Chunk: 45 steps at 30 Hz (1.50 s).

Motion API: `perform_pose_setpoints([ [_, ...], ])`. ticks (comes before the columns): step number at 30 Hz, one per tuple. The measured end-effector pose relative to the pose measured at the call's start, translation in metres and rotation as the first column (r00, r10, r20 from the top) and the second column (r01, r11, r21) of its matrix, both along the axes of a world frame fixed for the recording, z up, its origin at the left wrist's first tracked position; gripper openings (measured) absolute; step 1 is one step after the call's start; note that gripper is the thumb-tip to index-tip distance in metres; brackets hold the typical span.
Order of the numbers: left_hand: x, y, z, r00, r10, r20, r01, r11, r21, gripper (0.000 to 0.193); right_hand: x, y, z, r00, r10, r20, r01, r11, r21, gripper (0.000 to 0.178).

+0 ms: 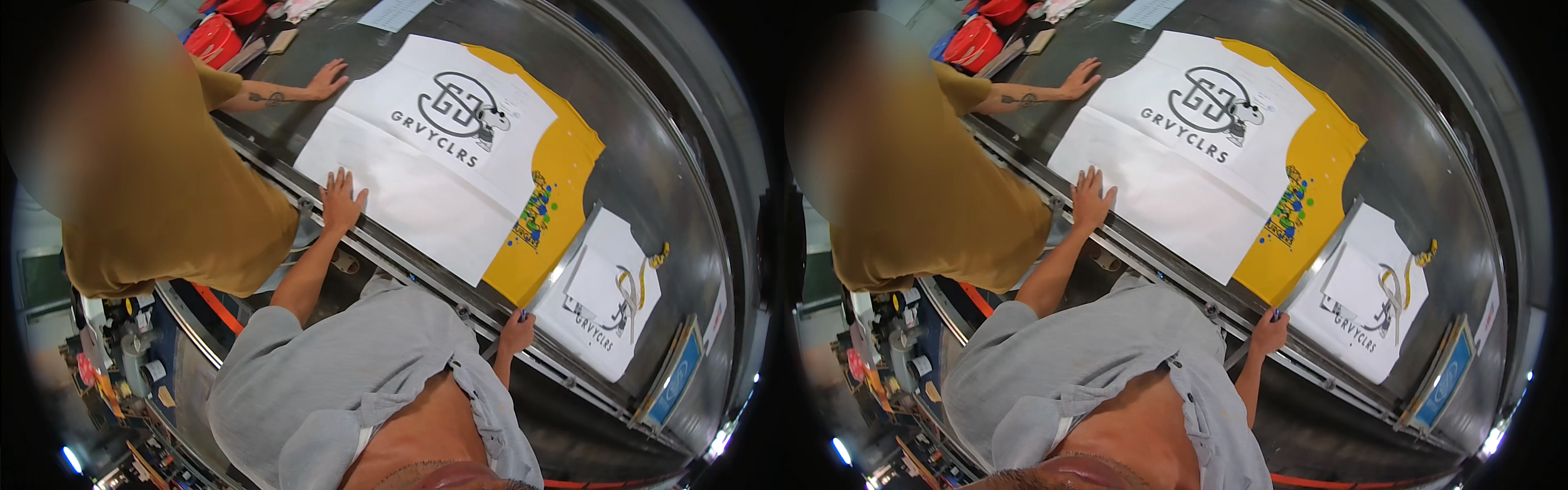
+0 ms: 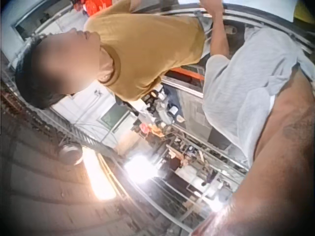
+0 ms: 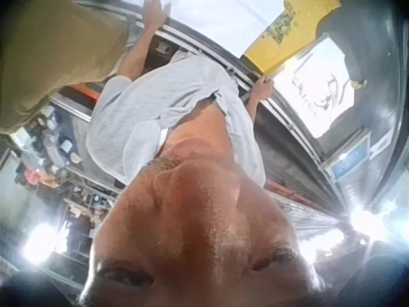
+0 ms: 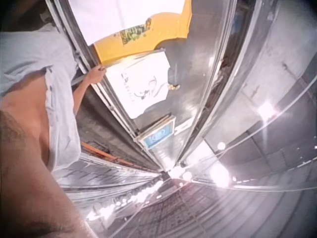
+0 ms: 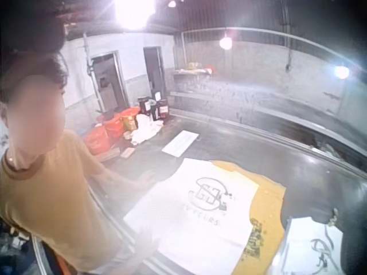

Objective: The person measures and marks a large white fabric sheet with a logo using a metal ruler and a blue marker. They align the ruler, draw straight lines, and adjust the fabric position on a metal work table. A second person briefly assists by holding the fabric.

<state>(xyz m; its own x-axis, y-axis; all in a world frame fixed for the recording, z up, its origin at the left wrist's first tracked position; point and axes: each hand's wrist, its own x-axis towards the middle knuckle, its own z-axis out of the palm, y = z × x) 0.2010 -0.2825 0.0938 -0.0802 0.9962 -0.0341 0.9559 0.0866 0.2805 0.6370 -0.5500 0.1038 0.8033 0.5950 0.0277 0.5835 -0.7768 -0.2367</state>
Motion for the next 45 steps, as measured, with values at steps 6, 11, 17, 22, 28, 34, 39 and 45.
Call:
perform_pose_setpoints([
  [6,0.001,0.003,0.0,1.0,-0.002,-0.02,0.002,1.0,0.006,0.066,-0.001,-0.001,-0.007,1.0,-0.007,0.005,0.007,1.0,0.017,0.031],
  [11,-0.006,0.012,-0.011,1.0,-0.009,-0.017,0.009,1.0,0.002,0.067,0.026,0.004,-0.011,0.896,0.018,-0.444,0.015,0.997,0.07,0.025],
  [17,0.013,0.037,0.004,0.974,0.164,0.155,-0.186,0.973,0.138,0.045,0.069,-0.002,0.043,0.199,0.072,-0.977,0.497,0.852,0.164,0.016],
  [22,0.119,0.083,0.051,0.985,0.168,-0.05,-0.155,0.967,0.202,0.05,0.095,0.024,0.115,0.24,0.049,-0.97,0.399,0.905,0.145,0.015],
  [28,0.139,0.125,0.141,0.996,0.077,-0.044,-0.086,0.969,-0.231,0.06,0.161,0.108,0.146,0.578,0.003,-0.816,0.004,1.0,0.006,0.023],
  [34,0.141,0.154,0.139,0.98,-0.097,0.176,0.131,0.973,-0.191,0.056,0.203,0.22,0.096,0.657,0.206,-0.725,-0.334,0.942,-0.035,0.04],
  [39,0.218,0.218,0.029,0.908,-0.414,0.06,0.411,0.91,0.056,0.085,0.209,0.315,0.054,0.72,0.237,-0.652,-0.42,0.897,-0.138,0.053],
  [45,0.241,0.218,-0.025,0.945,-0.324,0.039,0.32,0.944,0.074,0.095,0.216,0.368,0.04,0.808,0.357,-0.468,-0.5,0.837,-0.224,0.059],
])
